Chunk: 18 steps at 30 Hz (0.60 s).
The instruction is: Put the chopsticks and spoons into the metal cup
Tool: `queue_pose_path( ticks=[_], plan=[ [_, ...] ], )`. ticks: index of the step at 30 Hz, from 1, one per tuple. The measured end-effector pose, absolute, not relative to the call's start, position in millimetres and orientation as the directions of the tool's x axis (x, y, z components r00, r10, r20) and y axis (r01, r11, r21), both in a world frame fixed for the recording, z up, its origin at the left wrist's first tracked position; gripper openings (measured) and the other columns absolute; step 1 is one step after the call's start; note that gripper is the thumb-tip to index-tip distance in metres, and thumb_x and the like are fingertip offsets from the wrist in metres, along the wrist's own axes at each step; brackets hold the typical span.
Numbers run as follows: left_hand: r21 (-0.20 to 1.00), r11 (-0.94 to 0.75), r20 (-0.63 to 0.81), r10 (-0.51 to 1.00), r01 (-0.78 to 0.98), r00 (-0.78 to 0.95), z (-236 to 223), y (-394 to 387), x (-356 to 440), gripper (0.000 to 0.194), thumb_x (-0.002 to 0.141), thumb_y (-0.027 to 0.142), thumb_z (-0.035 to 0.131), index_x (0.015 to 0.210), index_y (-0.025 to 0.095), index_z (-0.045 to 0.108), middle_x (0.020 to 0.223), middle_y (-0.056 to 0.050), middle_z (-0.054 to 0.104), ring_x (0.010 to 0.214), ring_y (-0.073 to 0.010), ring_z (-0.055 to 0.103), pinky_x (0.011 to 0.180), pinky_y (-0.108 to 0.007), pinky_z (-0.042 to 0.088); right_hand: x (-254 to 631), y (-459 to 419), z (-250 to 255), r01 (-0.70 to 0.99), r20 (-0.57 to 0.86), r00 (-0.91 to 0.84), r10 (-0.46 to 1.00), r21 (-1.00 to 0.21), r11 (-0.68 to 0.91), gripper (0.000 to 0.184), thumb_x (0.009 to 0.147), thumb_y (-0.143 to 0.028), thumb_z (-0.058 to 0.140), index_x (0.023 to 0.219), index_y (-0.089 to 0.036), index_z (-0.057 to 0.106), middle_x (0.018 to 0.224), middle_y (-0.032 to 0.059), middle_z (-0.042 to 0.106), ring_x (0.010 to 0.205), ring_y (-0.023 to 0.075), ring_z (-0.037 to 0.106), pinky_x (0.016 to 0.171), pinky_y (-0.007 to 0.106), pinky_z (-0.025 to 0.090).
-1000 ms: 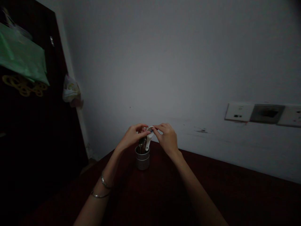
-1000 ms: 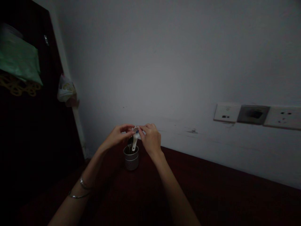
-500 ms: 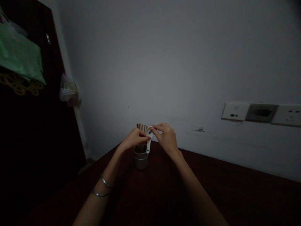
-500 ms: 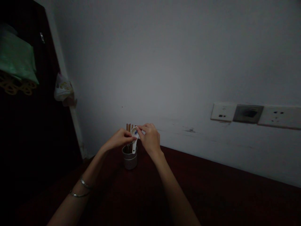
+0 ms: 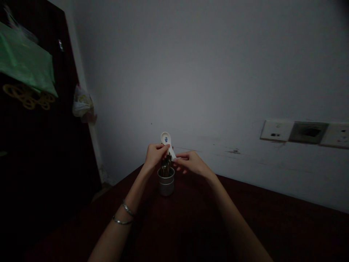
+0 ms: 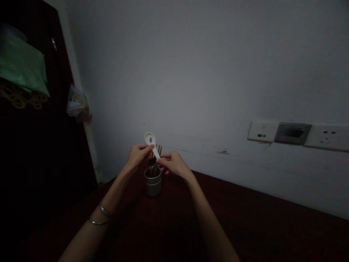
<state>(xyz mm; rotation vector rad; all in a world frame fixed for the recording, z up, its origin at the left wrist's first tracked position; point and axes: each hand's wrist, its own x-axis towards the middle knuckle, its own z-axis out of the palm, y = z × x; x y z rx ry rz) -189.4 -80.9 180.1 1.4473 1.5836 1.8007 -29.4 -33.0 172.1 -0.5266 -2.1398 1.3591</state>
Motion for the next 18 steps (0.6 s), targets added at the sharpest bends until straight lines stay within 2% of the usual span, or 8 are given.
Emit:
queue_pose_path(
  ticks=[3,8,11,13,16,18],
  plan=[
    [0.885,-0.364,0.461,0.768,0.291,-0.444,180,-81,-188,0.033,0.069,0.039,0.06,0.05,0.013,0.052,0.041,0.001,0.048,0.036,-0.0064,0.041,0.037,-0.02,0.031,-36,-32,169,-0.019,0.244,-0.732,0.636,-0.94,0.34,0.022,0.075,-0.026,0.055,0.085,-0.011,0.066,0.071,0.0068,0.067,0.057,0.0096,0.06,0.044,0.017,0.047],
    [0.891,-0.353,0.447,0.794,0.287,-0.412,181,-81,-189,0.032,0.068,0.043,0.06,0.057,0.013,0.057,0.046,0.0,0.051,0.039,-0.0076,0.043,0.039,-0.02,0.032,-42,-24,165,-0.158,0.337,-0.589,0.734,-0.939,0.305,0.02,0.072,-0.029,0.06,0.078,-0.011,0.065,0.064,0.0056,0.065,0.057,0.0101,0.059,0.04,0.015,0.047],
    [0.878,-0.236,0.402,0.837,0.417,-0.371,178,-79,-200,0.034,0.069,0.043,0.059,0.052,0.014,0.057,0.045,-0.002,0.051,0.04,-0.0092,0.044,0.04,-0.021,0.03,-37,-13,165,-0.218,0.359,-0.45,0.818,-0.932,0.289,0.018,0.071,-0.027,0.06,0.076,-0.01,0.064,0.062,0.0044,0.063,0.056,0.0108,0.059,0.038,0.017,0.048],
    [0.818,-0.151,0.439,0.788,0.556,-0.432,172,-75,-212,0.032,0.068,0.041,0.06,0.051,0.014,0.058,0.048,-0.003,0.053,0.045,-0.011,0.046,0.043,-0.022,0.031,-31,-2,162,-0.239,0.349,-0.353,0.868,-0.931,0.277,0.015,0.072,-0.023,0.059,0.075,-0.01,0.063,0.062,0.0038,0.062,0.056,0.0108,0.058,0.037,0.017,0.048],
    [0.726,-0.07,0.569,0.62,0.684,-0.54,162,-67,-233,0.023,0.062,0.038,0.067,0.061,0.016,0.063,0.061,-0.005,0.059,0.06,-0.0148,0.053,0.052,-0.022,0.034,-20,22,151,-0.234,0.307,-0.235,0.922,-0.939,0.253,0.012,0.073,-0.02,0.056,0.075,-0.01,0.062,0.062,0.0037,0.061,0.054,0.0101,0.058,0.039,0.018,0.049],
    [0.742,-0.064,0.566,0.593,0.667,-0.572,154,-61,-246,0.028,0.056,0.036,0.072,0.073,0.016,0.064,0.069,-0.005,0.061,0.066,-0.016,0.054,0.056,-0.022,0.036,-14,41,137,-0.207,0.257,-0.186,0.948,-0.954,0.218,0.011,0.073,-0.019,0.055,0.073,-0.009,0.061,0.061,0.0038,0.06,0.052,0.0094,0.057,0.041,0.017,0.05]
  ],
)
